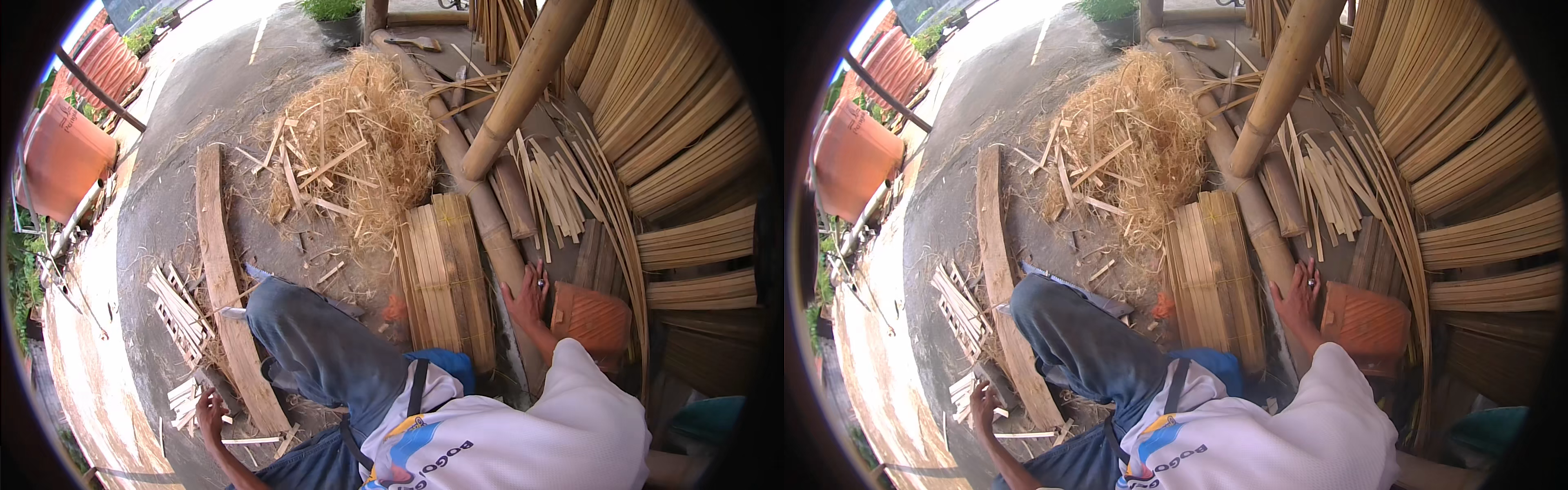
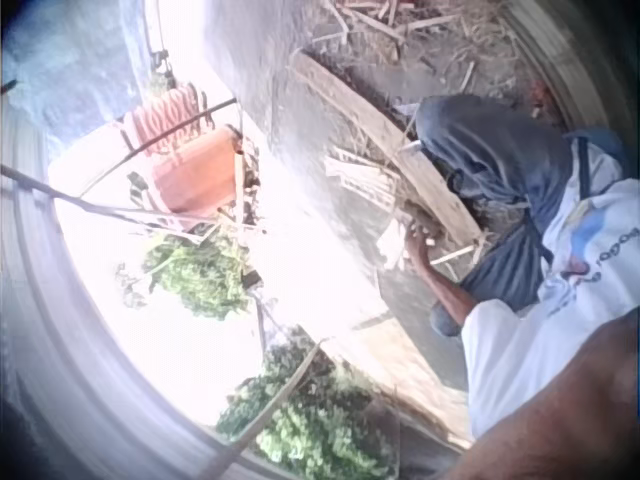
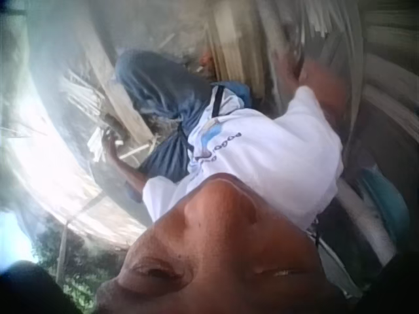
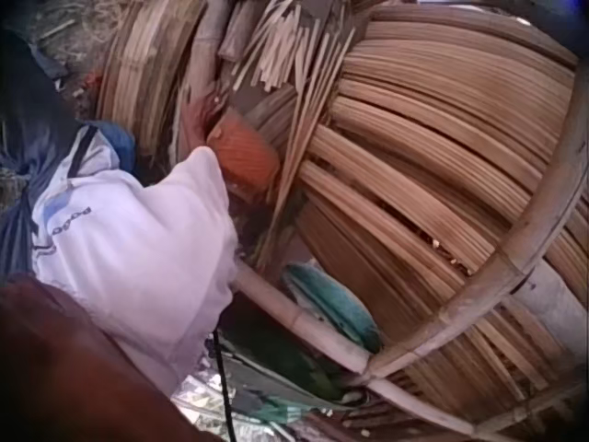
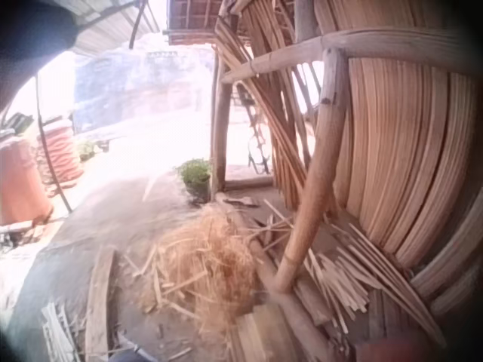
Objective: The person sits on the ground and uses a knife to split thin wooden strips into smaller pieces. They repeatedly hold a strip, split it, and place the pieces into a growing pile. The person also gathers and organizes the finished strips into neat stacks.
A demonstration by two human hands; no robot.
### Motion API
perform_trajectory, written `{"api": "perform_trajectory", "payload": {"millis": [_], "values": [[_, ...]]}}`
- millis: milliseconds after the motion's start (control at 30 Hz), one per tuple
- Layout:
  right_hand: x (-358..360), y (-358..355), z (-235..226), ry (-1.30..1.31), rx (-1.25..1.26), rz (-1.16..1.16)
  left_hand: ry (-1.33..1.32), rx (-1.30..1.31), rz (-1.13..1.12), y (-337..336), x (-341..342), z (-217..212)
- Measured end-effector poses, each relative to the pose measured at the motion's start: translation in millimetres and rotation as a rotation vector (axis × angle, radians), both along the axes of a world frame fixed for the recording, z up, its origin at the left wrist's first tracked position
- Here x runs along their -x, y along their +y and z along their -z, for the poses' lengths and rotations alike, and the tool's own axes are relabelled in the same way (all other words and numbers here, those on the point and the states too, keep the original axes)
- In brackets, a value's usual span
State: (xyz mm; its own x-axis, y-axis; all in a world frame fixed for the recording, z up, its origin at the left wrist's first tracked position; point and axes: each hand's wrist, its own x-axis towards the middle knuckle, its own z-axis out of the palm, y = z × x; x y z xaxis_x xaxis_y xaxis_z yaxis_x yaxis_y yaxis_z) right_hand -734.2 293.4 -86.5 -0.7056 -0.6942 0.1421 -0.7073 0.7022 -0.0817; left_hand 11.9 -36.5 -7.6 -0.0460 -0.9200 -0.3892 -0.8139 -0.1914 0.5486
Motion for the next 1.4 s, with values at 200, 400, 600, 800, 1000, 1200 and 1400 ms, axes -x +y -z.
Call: {"api": "perform_trajectory", "payload": {"millis": [200,400,600,800,1000,1200,1400], "values": [[0,4,8,0.008,0.034,0.012,0.003,0.098,0.01,-26,23,9],[-1,2,8,-0.033,0.078,0.034,0.04,0.429,-0.011,-53,131,-12],[0,8,2,-0.042,0.067,0.059,0.161,0.916,0.216,12,385,-58],[1,1,-2,-0.096,0.092,0.089,0.502,0.448,0.782,68,567,-47],[1,1,-6,-0.146,0.089,0.107,0.547,0.109,0.872,101,651,26],[1,5,-7,-0.139,0.1,0.104,0.372,-0.095,0.684,128,701,57],[3,5,-3,-0.192,0.106,0.146,0.081,-0.311,0.547,142,742,43]]}}
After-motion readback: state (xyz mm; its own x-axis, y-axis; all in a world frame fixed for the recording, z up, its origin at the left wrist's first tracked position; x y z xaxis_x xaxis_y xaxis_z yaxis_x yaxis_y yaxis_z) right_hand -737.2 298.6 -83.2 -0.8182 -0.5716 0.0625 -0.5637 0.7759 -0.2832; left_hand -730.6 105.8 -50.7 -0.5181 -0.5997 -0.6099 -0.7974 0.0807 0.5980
